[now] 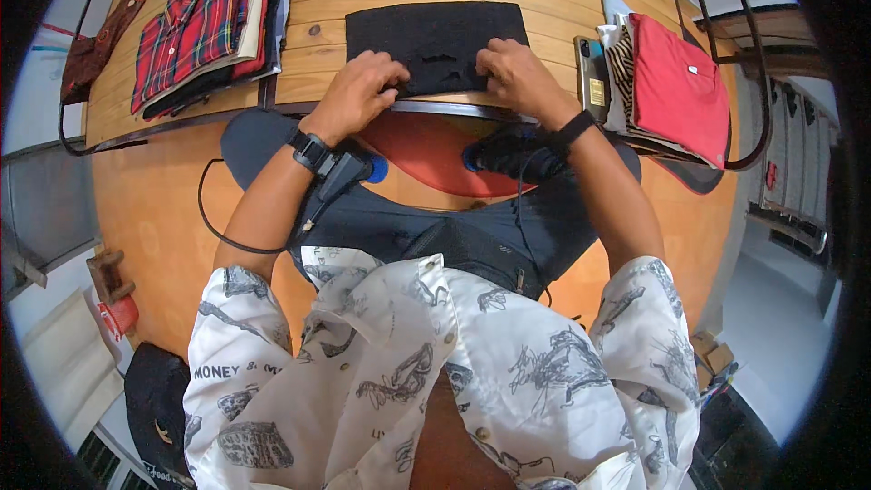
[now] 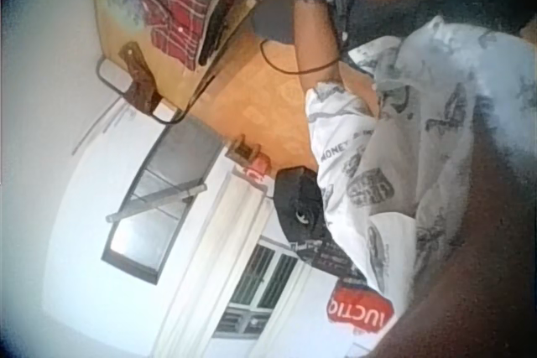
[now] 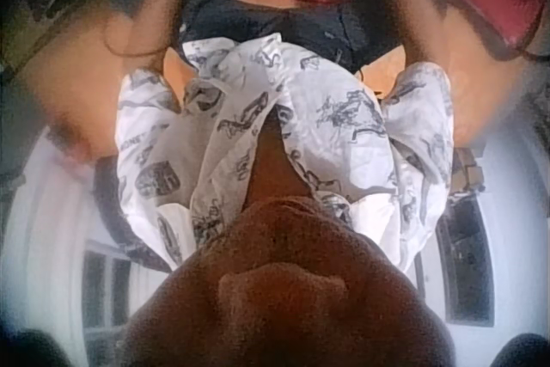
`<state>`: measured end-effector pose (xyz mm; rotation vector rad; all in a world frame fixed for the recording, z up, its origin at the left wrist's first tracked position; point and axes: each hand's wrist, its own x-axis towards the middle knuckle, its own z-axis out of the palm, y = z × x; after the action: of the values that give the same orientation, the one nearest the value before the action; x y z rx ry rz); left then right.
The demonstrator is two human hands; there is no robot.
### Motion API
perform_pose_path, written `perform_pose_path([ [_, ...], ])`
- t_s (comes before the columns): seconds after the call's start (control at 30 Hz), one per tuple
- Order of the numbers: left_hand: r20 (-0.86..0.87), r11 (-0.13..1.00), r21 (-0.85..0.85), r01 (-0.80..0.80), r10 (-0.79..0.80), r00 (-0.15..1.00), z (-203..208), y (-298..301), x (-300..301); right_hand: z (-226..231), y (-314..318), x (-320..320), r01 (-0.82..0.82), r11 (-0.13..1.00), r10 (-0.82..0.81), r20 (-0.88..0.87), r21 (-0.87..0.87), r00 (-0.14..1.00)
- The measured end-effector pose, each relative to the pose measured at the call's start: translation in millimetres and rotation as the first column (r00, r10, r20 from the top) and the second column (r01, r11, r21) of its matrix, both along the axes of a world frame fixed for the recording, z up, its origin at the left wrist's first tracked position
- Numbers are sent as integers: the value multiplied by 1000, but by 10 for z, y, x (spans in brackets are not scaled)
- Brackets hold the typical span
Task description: The recorder is folding a black top and a red plaid shirt on a wooden table.
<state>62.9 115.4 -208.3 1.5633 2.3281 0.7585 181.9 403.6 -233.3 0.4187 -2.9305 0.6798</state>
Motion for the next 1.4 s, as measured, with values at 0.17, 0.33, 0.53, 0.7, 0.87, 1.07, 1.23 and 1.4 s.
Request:
perform_pose_path([
  [0.17, -92, 996, 65, -56, 62, 994, 65, 48, 137, 134, -101, 51, 36, 998, -35, -19, 55, 999],
  [0.33, -140, 969, 228, -93, 127, 982, -12, 205, 184, 120, -221, 52, 24, 1000, -23, -112, 11, 993],
  [0.53, -94, 995, 50, -81, 86, 992, -89, 185, 105, 137, -200, 55, 68, 992, -60, -80, 106, 995],
  [0.7, -189, 999, 31, -30, 36, 981, -90, 133, 66, 111, -157, 53, 27, 997, -20, -93, 77, 995],
  [0.87, -229, 999, -30, -41, 33, 973, 12, 122, 178, 100, -171, 46, 26, 1000, -25, -37, 13, 999],
  [1.07, -286, 999, -23, -39, 30, 958, -36, 204, 275, 141, -113, 31, 95, 995, -95, -11, -5, 995],
  [1.23, -414, 990, -123, -75, 17, 910, -55, 254, 264, 92, -64, 13, 69, 997, -72, 79, 43, 994],
  [1.4, -540, 989, -94, -112, 44, 840, -13, 188, -100, 118, -130, -49, -27, 997, 42, 223, -71, 974],
])
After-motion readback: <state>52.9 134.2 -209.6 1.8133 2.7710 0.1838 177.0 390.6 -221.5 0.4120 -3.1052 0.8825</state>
